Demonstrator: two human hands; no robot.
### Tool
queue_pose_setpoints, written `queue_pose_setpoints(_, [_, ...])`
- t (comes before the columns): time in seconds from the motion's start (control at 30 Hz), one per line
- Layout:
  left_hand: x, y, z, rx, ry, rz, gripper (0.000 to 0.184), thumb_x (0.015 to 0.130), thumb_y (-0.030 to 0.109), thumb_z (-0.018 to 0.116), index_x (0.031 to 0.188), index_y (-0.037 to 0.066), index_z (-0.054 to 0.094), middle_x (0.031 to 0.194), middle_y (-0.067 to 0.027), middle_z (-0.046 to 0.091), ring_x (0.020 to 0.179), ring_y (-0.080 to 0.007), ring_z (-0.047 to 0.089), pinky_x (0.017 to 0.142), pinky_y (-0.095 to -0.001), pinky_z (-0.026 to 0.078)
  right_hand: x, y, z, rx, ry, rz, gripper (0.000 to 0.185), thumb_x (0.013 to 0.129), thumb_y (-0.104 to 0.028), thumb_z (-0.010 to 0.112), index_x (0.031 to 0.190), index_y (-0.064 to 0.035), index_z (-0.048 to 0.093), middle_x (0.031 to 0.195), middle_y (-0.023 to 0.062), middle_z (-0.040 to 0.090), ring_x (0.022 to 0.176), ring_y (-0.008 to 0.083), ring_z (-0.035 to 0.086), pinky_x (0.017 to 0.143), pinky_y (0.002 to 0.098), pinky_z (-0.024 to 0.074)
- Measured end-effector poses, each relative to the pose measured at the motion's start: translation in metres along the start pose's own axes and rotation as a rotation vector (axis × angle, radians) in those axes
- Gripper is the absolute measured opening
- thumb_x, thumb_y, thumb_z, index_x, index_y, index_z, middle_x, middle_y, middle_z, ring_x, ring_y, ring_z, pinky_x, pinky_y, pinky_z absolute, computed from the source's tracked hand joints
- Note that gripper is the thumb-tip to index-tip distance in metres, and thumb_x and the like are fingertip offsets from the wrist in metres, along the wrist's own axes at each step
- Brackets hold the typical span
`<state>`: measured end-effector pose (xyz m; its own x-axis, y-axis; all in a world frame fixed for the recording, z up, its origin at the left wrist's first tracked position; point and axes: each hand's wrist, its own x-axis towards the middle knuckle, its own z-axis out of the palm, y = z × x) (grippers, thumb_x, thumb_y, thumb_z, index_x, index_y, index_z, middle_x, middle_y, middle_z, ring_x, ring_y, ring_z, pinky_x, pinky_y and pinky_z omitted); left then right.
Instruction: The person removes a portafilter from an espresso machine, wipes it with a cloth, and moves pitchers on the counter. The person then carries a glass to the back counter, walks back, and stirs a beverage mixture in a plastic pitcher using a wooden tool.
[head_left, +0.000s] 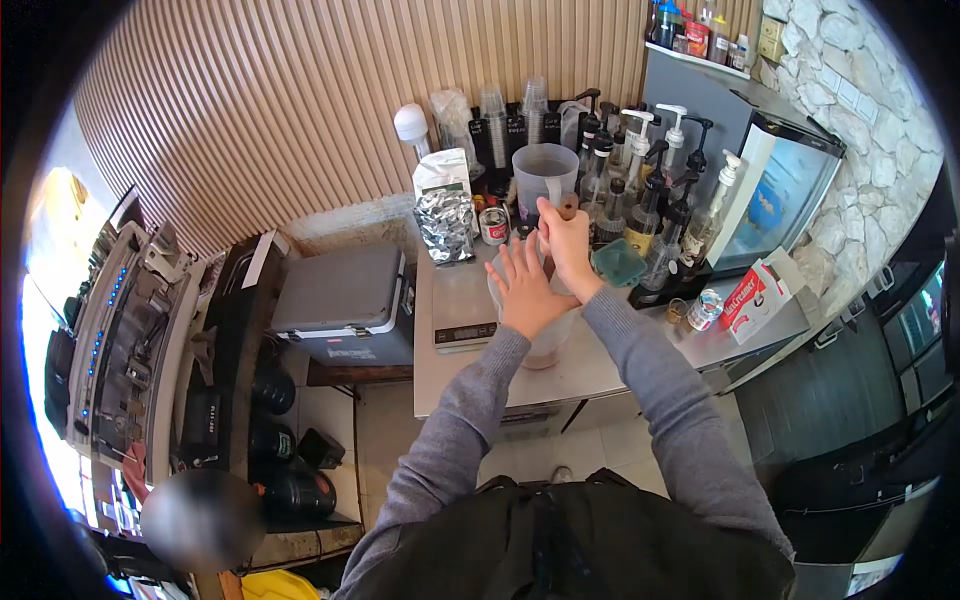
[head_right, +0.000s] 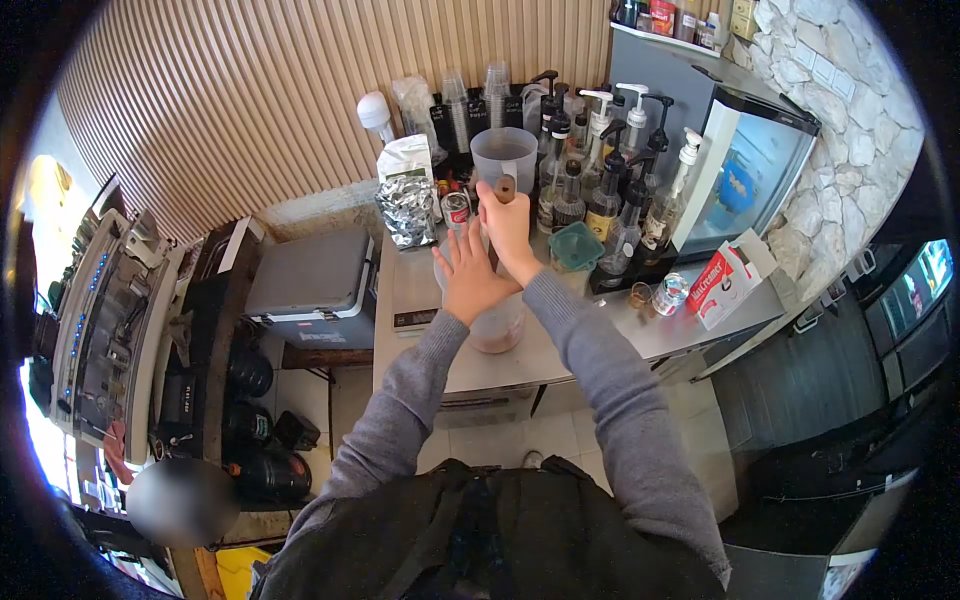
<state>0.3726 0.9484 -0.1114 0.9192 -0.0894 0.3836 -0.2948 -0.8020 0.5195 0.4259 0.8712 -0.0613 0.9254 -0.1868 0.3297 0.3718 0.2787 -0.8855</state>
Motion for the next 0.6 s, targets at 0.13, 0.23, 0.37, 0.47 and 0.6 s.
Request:
queue_pose_setpoints(0.13, [-0.002, 0.004, -0.005, -0.02, 0.005, -0.012, 0.126, 0.05, 0.063, 0.077, 0.143, 0.008, 0.013, 0.144, -0.0271, 0.019, 0.137, -0.0466, 0.006, 0.105, -0.0643, -0.001, 0.01, -0.001, -0.01, -0.042, -0.02, -0.091, 0.046, 0.087, -0.026, 0.062, 0.05, -0.0059, 0.044, 0.044, 0.0, 0.042, 0.034, 0.009, 0.037, 0.036, 0.0252, 0.0233])
queue_pose_setpoints(0.23, [-0.003, 0.008, -0.007, -0.03, 0.031, -0.004, 0.127, 0.05, 0.064, 0.077, 0.143, 0.007, 0.013, 0.144, -0.0295, 0.018, 0.137, -0.0467, 0.006, 0.105, -0.064, -0.002, 0.004, -0.007, -0.034, -0.106, 0.022, -0.093, 0.045, 0.088, -0.026, 0.061, 0.05, -0.0062, 0.045, 0.045, -0.0002, 0.042, 0.035, 0.0087, 0.036, 0.036, 0.0252, 0.0224])
queue_pose_setpoints(0.37, [-0.002, 0.007, -0.006, -0.043, 0.049, 0.001, 0.127, 0.05, 0.066, 0.076, 0.143, 0.007, 0.013, 0.143, -0.0315, 0.017, 0.137, -0.0467, 0.006, 0.105, -0.0642, -0.002, -0.021, -0.019, -0.056, 0.053, -0.05, 0.038, 0.043, 0.088, -0.026, 0.061, 0.052, -0.0068, 0.047, 0.046, -0.0023, 0.044, 0.037, 0.0069, 0.037, 0.037, 0.0239, 0.0238])
queue_pose_setpoints(0.47, [-0.001, 0.007, -0.009, -0.021, -0.027, -0.02, 0.125, 0.051, 0.062, 0.077, 0.143, 0.007, 0.013, 0.144, -0.0296, 0.017, 0.137, -0.0465, 0.005, 0.105, -0.0638, -0.003, -0.039, -0.033, -0.038, 0.038, -0.067, 0.114, 0.042, 0.087, -0.024, 0.062, 0.052, -0.0073, 0.046, 0.046, -0.0025, 0.043, 0.037, 0.0068, 0.035, 0.037, 0.024, 0.0225])
queue_pose_setpoints(0.6, [0.0, -0.001, 0.001, 0.008, -0.009, -0.002, 0.121, 0.052, 0.055, 0.077, 0.143, 0.007, 0.013, 0.145, -0.0268, 0.018, 0.137, -0.0461, 0.005, 0.105, -0.0634, -0.003, -0.027, -0.014, -0.021, 0.095, -0.104, 0.151, 0.041, 0.087, -0.023, 0.061, 0.052, -0.007, 0.047, 0.046, -0.002, 0.045, 0.036, 0.0066, 0.036, 0.035, 0.0253, 0.0214])
